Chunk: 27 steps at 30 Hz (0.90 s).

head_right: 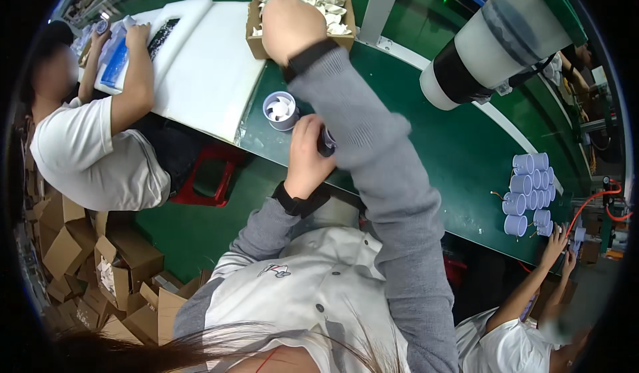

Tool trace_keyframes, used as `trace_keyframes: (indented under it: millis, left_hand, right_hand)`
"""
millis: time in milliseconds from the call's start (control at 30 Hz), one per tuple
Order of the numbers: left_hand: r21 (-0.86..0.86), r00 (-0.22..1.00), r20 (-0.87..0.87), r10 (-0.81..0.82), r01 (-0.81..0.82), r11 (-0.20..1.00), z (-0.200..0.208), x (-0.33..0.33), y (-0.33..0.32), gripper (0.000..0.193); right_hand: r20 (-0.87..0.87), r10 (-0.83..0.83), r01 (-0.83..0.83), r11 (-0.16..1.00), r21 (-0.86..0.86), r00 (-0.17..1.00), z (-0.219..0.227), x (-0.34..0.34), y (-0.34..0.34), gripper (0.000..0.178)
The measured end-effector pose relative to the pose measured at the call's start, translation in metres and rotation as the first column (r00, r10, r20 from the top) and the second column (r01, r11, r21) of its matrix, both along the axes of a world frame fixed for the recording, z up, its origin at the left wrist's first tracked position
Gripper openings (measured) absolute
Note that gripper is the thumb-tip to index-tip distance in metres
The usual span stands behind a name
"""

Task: The person picks up a fan blade from a box, inserts it into a motor housing, and presses it down by hand. They then pick up a glue dispenser and apply glue to the center of the fan blade before placing the assembled fan onto the work surface.

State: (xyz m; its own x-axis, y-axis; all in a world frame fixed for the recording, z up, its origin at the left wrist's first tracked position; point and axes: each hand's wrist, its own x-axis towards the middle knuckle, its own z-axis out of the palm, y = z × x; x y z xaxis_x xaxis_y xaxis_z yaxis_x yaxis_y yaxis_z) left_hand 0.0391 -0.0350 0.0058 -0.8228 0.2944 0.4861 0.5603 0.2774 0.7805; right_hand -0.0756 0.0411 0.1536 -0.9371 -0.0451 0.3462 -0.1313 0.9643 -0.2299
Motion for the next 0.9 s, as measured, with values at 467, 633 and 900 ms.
trace_keyframes:
  millis: [467,633,900]
  left_hand:
    - [0.093,0.997,0.011,-0.080,0.079,0.993,-0.008,-0.003,-0.002,0.053]
    - [0.049,0.996,0.033,-0.085,0.083,0.995,-0.009,-0.005,-0.001,0.056]
    - [0.035,0.995,0.047,-0.087,0.086,0.996,-0.003,-0.005,-0.003,0.060]
  right_hand:
    - [0.370,-0.251,0.117,0.930,0.349,0.894,-0.056,-0.138,0.012,0.031]
    - [0.306,-0.265,0.153,0.926,0.345,0.915,-0.046,-0.126,0.005,0.027]
    - [-0.343,-0.011,-0.165,0.863,-0.478,0.939,-0.010,-0.009,-0.013,0.025]
